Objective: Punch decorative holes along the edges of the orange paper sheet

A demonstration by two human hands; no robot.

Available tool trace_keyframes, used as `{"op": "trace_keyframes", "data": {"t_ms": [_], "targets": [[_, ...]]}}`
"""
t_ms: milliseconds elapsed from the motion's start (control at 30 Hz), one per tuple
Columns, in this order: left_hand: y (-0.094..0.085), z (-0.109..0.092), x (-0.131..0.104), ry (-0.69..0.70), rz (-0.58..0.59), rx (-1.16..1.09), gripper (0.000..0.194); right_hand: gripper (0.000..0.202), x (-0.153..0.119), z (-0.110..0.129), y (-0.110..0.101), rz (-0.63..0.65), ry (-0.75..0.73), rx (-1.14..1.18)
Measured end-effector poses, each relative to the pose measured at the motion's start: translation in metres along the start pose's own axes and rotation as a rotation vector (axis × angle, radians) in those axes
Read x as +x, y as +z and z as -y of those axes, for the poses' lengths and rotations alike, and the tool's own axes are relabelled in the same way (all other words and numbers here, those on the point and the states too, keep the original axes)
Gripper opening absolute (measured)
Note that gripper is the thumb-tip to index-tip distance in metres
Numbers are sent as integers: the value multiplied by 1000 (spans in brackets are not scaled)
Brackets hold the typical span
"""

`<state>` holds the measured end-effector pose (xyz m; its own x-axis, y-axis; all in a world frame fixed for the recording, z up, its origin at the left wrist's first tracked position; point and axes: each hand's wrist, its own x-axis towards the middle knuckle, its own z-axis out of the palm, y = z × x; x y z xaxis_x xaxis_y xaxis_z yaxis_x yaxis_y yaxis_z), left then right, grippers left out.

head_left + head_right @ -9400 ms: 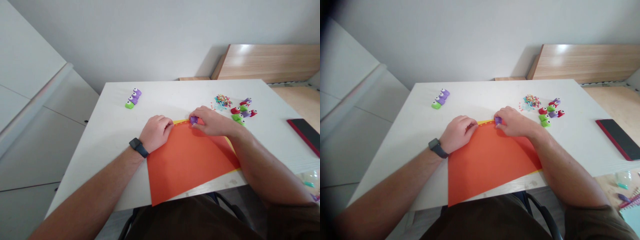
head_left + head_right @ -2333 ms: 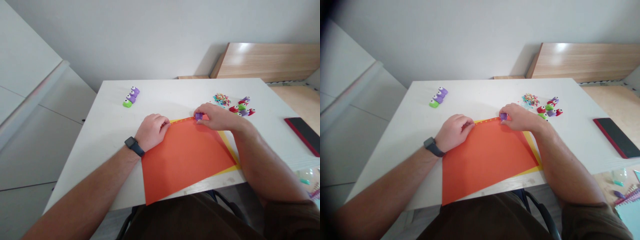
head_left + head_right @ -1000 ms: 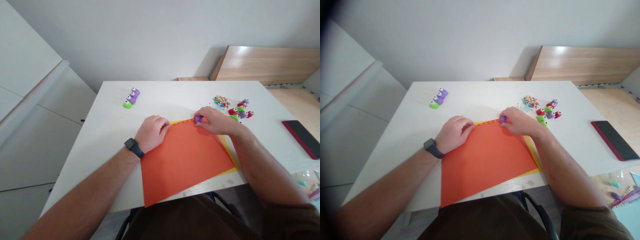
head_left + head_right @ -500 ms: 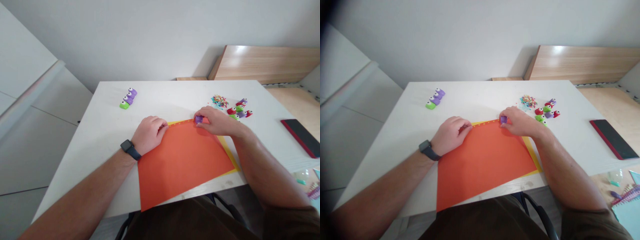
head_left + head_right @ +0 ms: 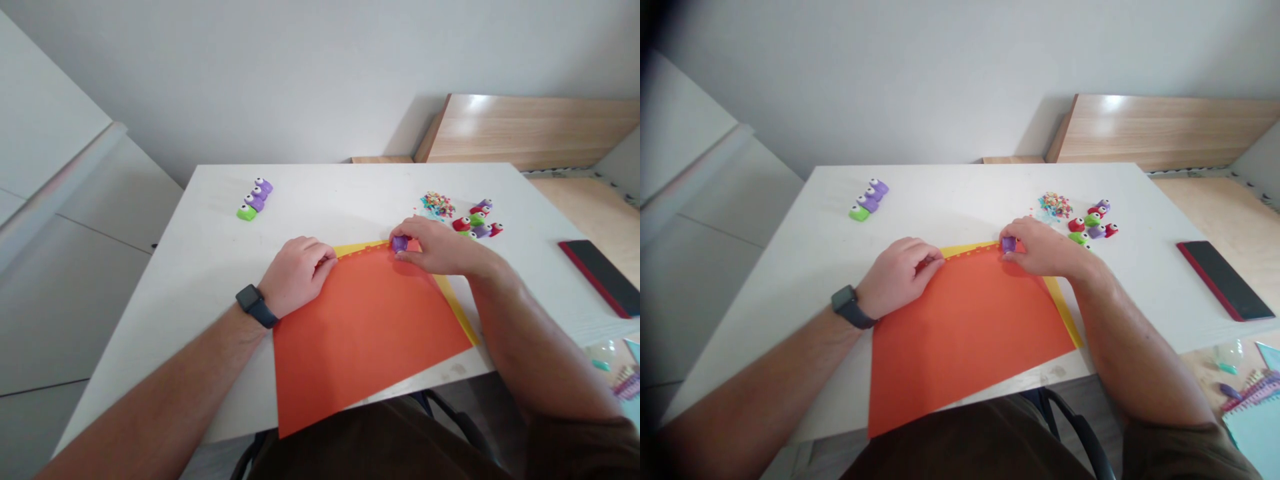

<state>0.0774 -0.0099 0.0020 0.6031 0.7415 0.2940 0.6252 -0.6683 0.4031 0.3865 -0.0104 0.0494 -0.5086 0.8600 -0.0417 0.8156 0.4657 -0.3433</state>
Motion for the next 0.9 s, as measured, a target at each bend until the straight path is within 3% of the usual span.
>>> {"op": "trace_keyframes", "data": {"t_ms": [567,900], "targets": [[-2,-3,-3,77,32,-3,16,21,-3,5,-5,53,15,10],[-3,-4,-3,80,31,3,17,18,-5,0,-5,-4,13,29]]}}
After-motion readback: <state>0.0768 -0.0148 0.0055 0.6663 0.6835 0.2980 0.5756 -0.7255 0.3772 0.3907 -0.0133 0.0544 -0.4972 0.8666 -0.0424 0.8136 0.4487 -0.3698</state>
